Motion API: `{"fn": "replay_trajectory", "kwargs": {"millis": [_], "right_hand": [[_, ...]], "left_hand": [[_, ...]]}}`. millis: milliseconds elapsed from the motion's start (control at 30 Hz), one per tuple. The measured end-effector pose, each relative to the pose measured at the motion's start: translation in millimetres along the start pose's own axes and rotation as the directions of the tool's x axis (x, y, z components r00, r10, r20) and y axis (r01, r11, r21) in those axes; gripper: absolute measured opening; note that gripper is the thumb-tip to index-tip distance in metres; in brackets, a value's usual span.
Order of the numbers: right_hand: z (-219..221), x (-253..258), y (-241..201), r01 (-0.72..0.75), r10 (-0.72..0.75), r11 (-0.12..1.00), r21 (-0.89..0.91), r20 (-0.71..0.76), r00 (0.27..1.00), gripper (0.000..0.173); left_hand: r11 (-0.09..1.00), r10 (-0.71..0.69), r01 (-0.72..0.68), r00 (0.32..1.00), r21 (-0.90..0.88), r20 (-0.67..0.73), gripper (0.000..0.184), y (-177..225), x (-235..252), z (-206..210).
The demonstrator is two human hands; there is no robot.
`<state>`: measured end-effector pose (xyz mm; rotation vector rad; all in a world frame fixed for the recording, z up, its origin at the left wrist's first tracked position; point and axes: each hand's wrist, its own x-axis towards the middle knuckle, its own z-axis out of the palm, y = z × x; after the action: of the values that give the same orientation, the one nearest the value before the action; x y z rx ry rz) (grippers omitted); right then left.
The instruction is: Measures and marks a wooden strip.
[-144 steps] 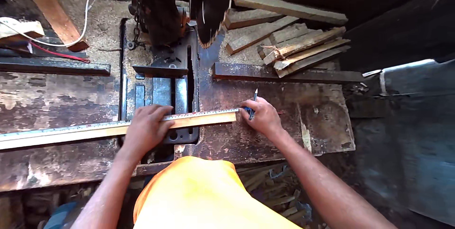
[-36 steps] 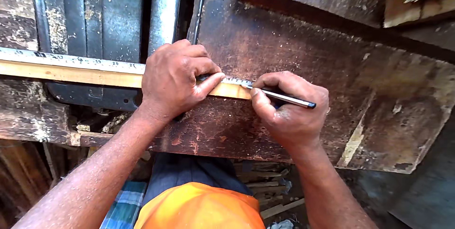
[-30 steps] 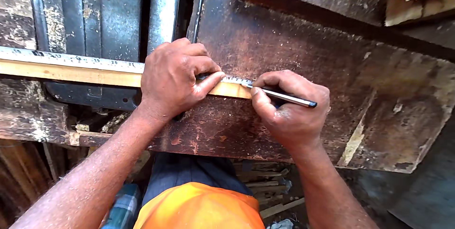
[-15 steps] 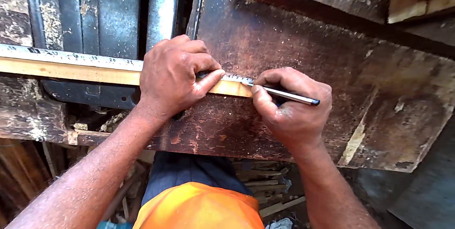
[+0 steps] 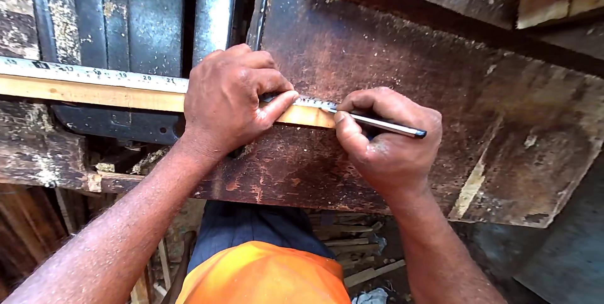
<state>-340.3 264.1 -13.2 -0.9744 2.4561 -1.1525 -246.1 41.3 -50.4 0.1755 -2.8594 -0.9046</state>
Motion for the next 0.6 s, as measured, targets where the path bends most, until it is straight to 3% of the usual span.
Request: {"fn": "replay_trajectory", "kwargs": {"millis": [600], "right_hand": [[-1.7, 0.2, 2.0, 0.004, -0.005, 1.0, 0.028, 0.029, 1.0, 0.009]], "left_hand": [[1.0, 0.007, -0.007, 1.0, 0.002, 0.003, 0.024, -0.6, -0.2, 0.8]]}}
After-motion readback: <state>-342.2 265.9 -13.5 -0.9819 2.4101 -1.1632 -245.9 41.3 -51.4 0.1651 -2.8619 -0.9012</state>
